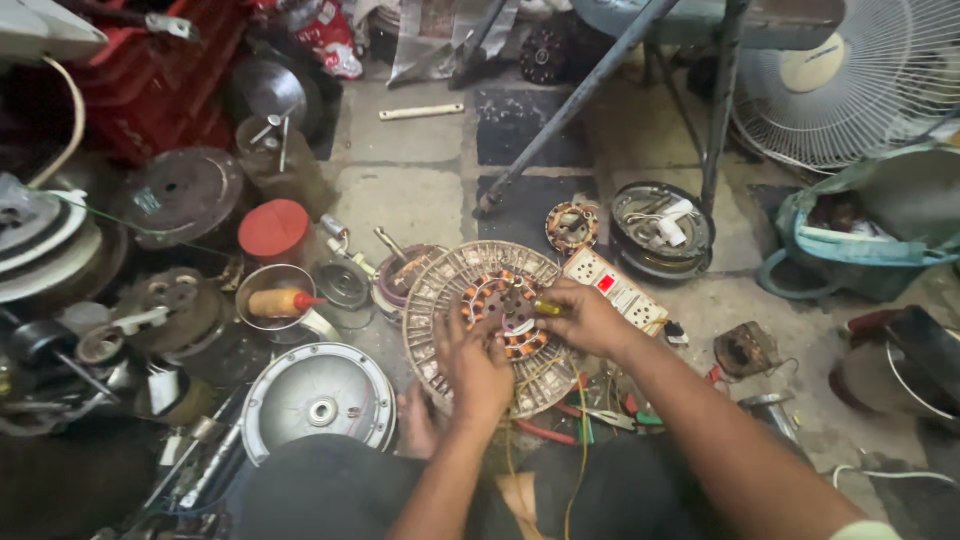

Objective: The person is repairing an electric motor stator by hand. They are seen stripping wire insulation, connecting wires to the copper windings, and using a multimeter to test the electrical connections.

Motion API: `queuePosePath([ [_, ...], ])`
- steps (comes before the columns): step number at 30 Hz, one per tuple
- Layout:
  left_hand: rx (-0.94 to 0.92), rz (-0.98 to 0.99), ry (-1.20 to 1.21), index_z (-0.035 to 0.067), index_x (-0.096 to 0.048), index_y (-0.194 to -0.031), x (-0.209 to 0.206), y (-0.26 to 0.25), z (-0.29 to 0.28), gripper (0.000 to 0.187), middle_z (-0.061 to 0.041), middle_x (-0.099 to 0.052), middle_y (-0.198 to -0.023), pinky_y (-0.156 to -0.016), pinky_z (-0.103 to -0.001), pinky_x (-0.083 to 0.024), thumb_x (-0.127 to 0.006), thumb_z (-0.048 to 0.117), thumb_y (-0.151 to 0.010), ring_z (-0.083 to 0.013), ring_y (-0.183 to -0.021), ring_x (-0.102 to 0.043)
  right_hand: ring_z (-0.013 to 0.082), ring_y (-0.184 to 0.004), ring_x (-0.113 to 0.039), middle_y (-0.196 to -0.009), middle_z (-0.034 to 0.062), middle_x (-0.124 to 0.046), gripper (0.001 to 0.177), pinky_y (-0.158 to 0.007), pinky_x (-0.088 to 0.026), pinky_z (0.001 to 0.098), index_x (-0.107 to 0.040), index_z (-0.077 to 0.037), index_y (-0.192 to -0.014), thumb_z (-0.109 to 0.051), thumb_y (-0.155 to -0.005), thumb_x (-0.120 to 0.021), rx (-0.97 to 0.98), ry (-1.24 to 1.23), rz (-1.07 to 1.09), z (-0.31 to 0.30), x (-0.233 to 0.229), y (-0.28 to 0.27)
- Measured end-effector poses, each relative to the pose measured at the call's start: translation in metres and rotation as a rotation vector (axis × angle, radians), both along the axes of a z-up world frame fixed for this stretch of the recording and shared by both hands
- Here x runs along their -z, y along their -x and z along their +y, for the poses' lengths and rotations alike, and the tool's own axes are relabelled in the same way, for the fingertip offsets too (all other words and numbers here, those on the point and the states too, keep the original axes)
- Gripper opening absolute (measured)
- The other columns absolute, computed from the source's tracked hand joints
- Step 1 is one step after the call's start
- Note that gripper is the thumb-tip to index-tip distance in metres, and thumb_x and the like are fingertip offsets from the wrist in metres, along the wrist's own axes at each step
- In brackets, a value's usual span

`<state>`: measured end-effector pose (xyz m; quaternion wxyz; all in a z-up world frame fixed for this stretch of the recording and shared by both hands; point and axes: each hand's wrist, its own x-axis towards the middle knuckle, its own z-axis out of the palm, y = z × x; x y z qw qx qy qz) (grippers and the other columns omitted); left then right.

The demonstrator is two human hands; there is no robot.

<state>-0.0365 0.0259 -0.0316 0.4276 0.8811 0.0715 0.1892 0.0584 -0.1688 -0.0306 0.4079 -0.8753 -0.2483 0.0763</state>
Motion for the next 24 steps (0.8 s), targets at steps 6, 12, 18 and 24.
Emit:
queuePosePath([
  [6, 0.053, 0.178, 0.016, 0.016, -0.072, -0.126, -0.025, 0.002, 0.002, 0.047, -0.018, -0.029, -0.160, -0.115, -0.062, -0.020, -0.075, 0.009, -0.079, -0.0463, -0.148, -0.019, 0.0164, -0.098, -0.070, -0.105, 0.0044, -0.069, 0.033, -0.090, -0.056, 0.0309, -0.076, -0.009, -0.112, -0.015, -0.081, -0.083, 0.076, 0.038, 0.096, 0.003, 0.004, -0.002],
  [12, 0.030, 0.139, -0.074, 0.016, -0.073, -0.118, -0.041, 0.013, -0.004, 0.039, -0.016, -0.035, -0.159, -0.118, -0.061, -0.023, -0.078, 0.014, -0.079, -0.0447, -0.150, -0.022, 0.0197, -0.098, -0.069, -0.102, 0.0065, -0.070, 0.035, -0.091, -0.054, 0.0321, -0.076, -0.008, -0.112, -0.014, -0.078, -0.086, 0.039, 0.056, 0.039, -0.002, 0.007, -0.008],
  [18, 0.091, -0.042, -0.216, 0.011, -0.075, -0.114, -0.042, 0.012, -0.006, 0.033, -0.020, -0.042, -0.154, -0.115, -0.063, -0.022, -0.075, 0.015, -0.081, -0.0459, -0.146, -0.028, 0.0225, -0.097, -0.068, -0.099, 0.0071, -0.066, 0.031, -0.088, -0.054, 0.0335, -0.076, -0.008, -0.108, -0.014, -0.079, -0.085, -0.053, -0.038, -0.031, -0.006, 0.006, -0.010],
  [24, 0.117, -0.119, -0.303, 0.008, -0.072, -0.118, -0.049, 0.019, -0.007, 0.033, -0.023, -0.045, -0.151, -0.116, -0.061, -0.026, -0.074, 0.018, -0.086, -0.0470, -0.145, -0.031, 0.0228, -0.095, -0.067, -0.098, 0.0078, -0.065, 0.028, -0.085, -0.054, 0.0337, -0.076, -0.009, -0.106, -0.017, -0.080, -0.084, -0.078, -0.001, -0.087, -0.010, 0.005, -0.004],
])
